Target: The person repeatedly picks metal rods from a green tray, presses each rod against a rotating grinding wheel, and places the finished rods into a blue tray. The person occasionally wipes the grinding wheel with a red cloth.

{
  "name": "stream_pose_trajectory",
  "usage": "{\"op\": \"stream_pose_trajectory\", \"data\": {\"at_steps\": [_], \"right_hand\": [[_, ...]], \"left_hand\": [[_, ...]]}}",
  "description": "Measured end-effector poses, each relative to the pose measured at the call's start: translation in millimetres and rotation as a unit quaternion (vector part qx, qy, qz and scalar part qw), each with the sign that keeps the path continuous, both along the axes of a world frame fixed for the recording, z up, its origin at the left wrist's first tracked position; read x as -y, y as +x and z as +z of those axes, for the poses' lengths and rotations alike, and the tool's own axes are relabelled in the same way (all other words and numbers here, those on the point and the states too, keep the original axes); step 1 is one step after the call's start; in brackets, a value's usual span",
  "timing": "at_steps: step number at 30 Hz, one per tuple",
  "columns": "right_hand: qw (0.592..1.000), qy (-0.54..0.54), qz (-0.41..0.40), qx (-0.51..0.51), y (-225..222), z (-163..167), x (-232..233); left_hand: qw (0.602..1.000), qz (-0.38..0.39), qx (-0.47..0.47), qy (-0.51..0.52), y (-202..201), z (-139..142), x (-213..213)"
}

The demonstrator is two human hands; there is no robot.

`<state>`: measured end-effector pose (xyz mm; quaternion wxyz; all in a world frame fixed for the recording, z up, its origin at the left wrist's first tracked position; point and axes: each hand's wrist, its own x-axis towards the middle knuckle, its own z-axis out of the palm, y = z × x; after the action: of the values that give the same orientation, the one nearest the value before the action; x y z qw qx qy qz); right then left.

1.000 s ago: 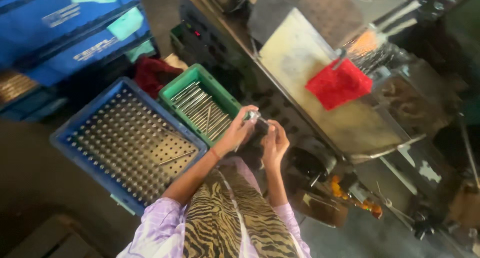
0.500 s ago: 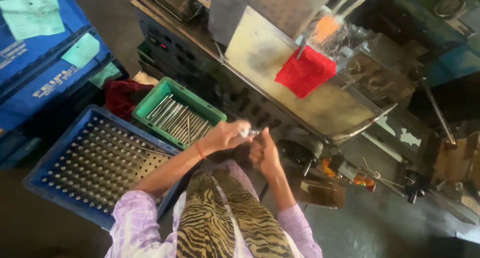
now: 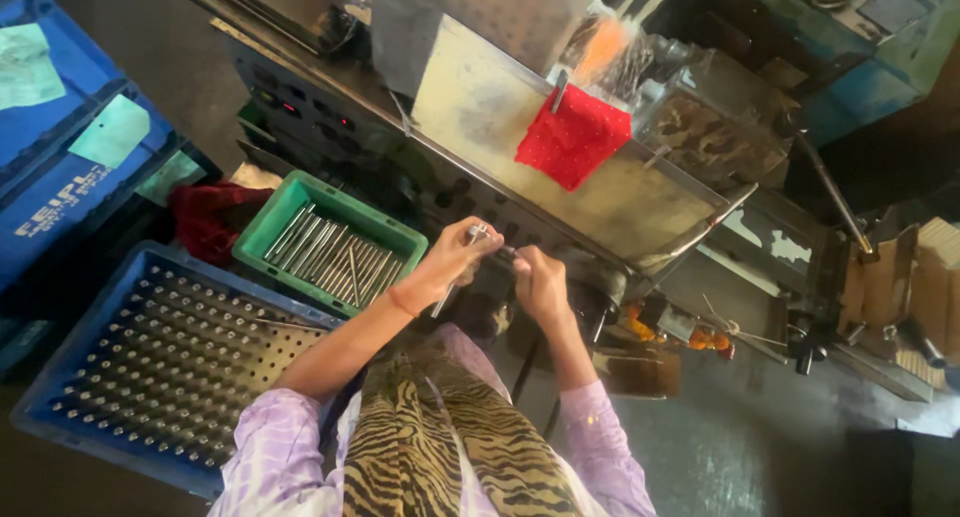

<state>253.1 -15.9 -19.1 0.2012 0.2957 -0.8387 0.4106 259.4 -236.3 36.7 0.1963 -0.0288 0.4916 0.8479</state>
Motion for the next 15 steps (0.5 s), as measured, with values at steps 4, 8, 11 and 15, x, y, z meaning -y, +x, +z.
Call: {"op": "stream_pose_trajectory", "data": {"at_steps": [4, 8, 11, 15], "right_hand": [[0.991, 0.07, 0.009, -0.109, -5.6, 5.0, -4.0], [0.988, 0.024, -0.025, -0.149, -12.2, 7.0, -3.2], [0.984, 0.022, -0.014, -0.175, -16.3, 11.5, -11.5], [0.988, 0.057, -0.012, -0.143, -13.8, 15.9, -30.4]], "left_hand": [[0.994, -0.077, 0.057, -0.047, -7.4, 3.6, -6.3], [0.975, 0.038, -0.173, -0.133, -6.5, 4.6, -22.5], [0.941, 0.093, -0.274, -0.176, -1.4, 8.9, -32.9], [0.942, 0.081, -0.263, -0.194, 0.0, 18.9, -41.5]]}}
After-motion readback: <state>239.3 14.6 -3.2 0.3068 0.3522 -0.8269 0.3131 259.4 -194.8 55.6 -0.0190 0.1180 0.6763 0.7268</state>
